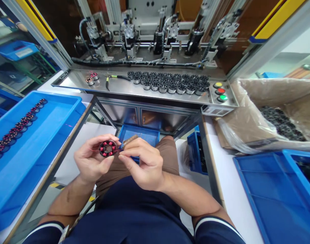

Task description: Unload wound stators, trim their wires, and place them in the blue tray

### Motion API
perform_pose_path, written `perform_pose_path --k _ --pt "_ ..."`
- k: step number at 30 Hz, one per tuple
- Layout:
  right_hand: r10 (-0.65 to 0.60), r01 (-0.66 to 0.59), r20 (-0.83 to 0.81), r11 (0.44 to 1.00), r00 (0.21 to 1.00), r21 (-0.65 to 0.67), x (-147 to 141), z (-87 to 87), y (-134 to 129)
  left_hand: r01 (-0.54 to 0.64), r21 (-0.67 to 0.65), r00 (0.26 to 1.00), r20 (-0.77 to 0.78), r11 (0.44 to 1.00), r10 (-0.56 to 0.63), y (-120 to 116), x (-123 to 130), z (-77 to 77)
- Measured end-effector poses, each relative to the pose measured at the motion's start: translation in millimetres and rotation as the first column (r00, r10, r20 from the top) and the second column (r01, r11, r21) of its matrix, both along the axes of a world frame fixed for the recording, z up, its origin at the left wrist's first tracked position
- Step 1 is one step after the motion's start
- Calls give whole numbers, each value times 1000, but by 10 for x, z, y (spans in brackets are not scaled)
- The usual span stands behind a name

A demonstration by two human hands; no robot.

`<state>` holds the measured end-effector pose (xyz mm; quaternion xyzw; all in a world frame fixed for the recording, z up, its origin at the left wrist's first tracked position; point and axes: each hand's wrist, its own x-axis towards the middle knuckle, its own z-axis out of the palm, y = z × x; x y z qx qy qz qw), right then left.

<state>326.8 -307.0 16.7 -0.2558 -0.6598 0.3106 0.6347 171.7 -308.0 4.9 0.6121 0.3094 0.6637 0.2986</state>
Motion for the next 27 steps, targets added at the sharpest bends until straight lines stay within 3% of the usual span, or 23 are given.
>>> perform_pose_path --k 3,6,9,14,18,21,24,27 --pt "-3 3 -13 999 1000 37 -17 -16 -14 -75 14 997 -28 997 76 -20 29 -1" --pt "44 -43 -3 997 999 70 22 -37 32 -55 -49 998 -7 997 55 -40 37 50" --pt "82 -83 14 992 997 91 119 -19 145 85 -188 994 83 979 -70 -56 25 102" --pt "265 -303 206 936 942 180 239 122 370 365 -358 920 283 860 -272 -54 25 103" --pt "309 -371 260 898 915 237 231 182 432 405 -424 906 306 810 -293 -35 47 106" --pt "219 -285 238 912 946 294 227 157 385 436 -423 893 310 794 -326 -27 57 118" --pt "15 -94 207 922 978 376 250 117 272 459 -405 879 338 791 -337 -35 71 123" --pt "-194 79 217 891 957 447 264 89 145 417 -382 894 336 825 -296 -61 96 134"
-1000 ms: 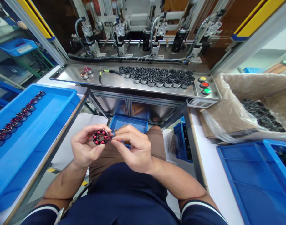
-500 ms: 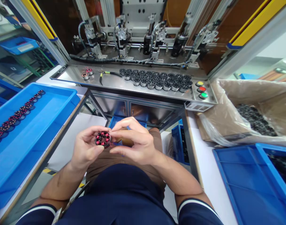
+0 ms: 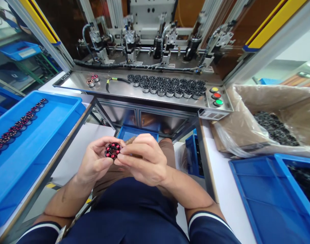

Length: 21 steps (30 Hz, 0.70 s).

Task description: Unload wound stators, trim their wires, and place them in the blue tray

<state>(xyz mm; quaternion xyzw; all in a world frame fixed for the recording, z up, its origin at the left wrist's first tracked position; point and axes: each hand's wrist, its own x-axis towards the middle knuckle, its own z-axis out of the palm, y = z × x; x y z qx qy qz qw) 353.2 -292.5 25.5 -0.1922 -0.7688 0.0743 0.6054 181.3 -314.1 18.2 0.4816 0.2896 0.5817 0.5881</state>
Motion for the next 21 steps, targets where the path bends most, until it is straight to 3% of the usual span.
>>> perform_pose_path --k 5,8,11,14,16,18,21 --pt "-141 144 -104 989 985 22 -90 -43 -109 -133 234 988 -44 963 147 -15 55 17" --pt "-143 141 -188 990 972 -28 -188 -58 -137 -226 368 967 -25 902 252 4 90 1" --pt "-134 93 -271 983 953 -161 -290 -66 -169 -254 406 959 -12 878 283 2 122 -35" --pt "-139 34 -345 955 928 -296 -368 -89 -177 -258 375 961 2 891 277 -19 133 -64" --pt "-117 3 -358 953 926 -303 -385 -108 -157 -220 308 971 -18 926 236 -24 105 -64" --pt "-84 -19 -344 958 935 -286 -369 -120 -127 -139 212 986 -61 967 155 -14 41 -47" --pt "-36 -52 -293 957 956 -287 -306 -109 -89 83 65 990 -123 994 -74 18 -93 -18"
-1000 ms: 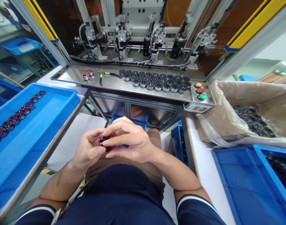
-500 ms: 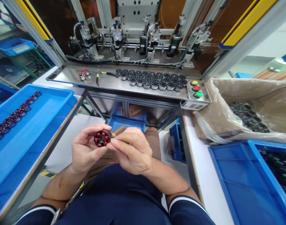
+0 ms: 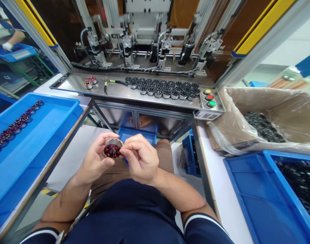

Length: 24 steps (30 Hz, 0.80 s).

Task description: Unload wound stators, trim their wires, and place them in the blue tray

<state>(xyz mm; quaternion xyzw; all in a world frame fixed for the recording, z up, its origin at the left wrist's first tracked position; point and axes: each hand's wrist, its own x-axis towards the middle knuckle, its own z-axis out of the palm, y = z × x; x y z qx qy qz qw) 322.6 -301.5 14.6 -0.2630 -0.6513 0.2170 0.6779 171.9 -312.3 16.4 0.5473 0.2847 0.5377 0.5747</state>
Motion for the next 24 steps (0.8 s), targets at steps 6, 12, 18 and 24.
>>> perform_pose_path --k 6,12,18,24 --pt "14 -10 122 1000 992 -27 88 52 21 263 -132 962 106 956 -250 47 -117 -48" --pt "-52 58 102 997 993 -57 82 60 23 252 -70 955 181 965 -236 76 -104 -92" --pt "18 -12 25 975 1000 -224 61 108 30 111 63 975 185 992 -121 96 -117 -64" --pt "78 -75 96 997 992 -35 113 123 57 22 -33 974 226 999 -14 80 -71 -58"
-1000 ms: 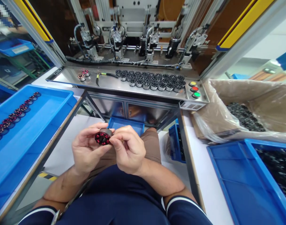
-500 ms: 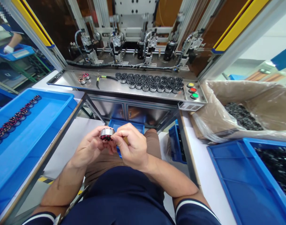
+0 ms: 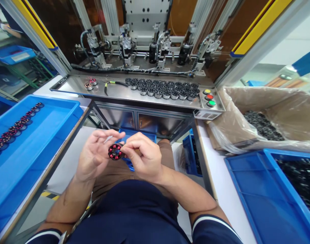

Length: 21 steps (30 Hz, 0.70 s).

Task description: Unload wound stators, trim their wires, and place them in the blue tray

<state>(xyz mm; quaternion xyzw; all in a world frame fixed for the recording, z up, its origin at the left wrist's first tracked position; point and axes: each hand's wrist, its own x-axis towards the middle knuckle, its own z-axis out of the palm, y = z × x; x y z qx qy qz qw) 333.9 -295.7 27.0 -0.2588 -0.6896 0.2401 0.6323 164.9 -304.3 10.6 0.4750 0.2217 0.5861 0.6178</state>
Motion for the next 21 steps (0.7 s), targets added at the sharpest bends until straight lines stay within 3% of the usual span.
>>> perform_pose_path --k 3,5,8,12,14,16,19,21 --pt "-22 13 84 994 996 109 51 -6 10 220 -150 968 -91 964 -235 -20 -14 -18" --pt "-31 16 118 992 993 122 69 -9 6 299 -178 944 -88 938 -318 -37 -18 -28" --pt "-51 46 88 997 995 55 51 -9 -20 196 -94 977 -69 976 -203 -53 7 -41" --pt "-17 5 -51 974 999 -224 -28 -18 -59 -84 132 980 -166 988 106 -57 69 -85" --pt "53 -115 -167 913 985 -392 -63 -39 -68 -233 290 929 -217 928 301 -60 88 -111" --pt "114 -278 -324 805 939 -524 -88 -72 -69 -305 406 871 -247 861 425 -67 90 -125" --pt "144 -492 -525 613 839 -618 -107 -117 -68 -296 478 827 -305 827 472 -77 66 -118" --pt "131 -553 -581 527 803 -645 -110 -126 -72 -279 511 801 -343 813 491 -77 42 -104"
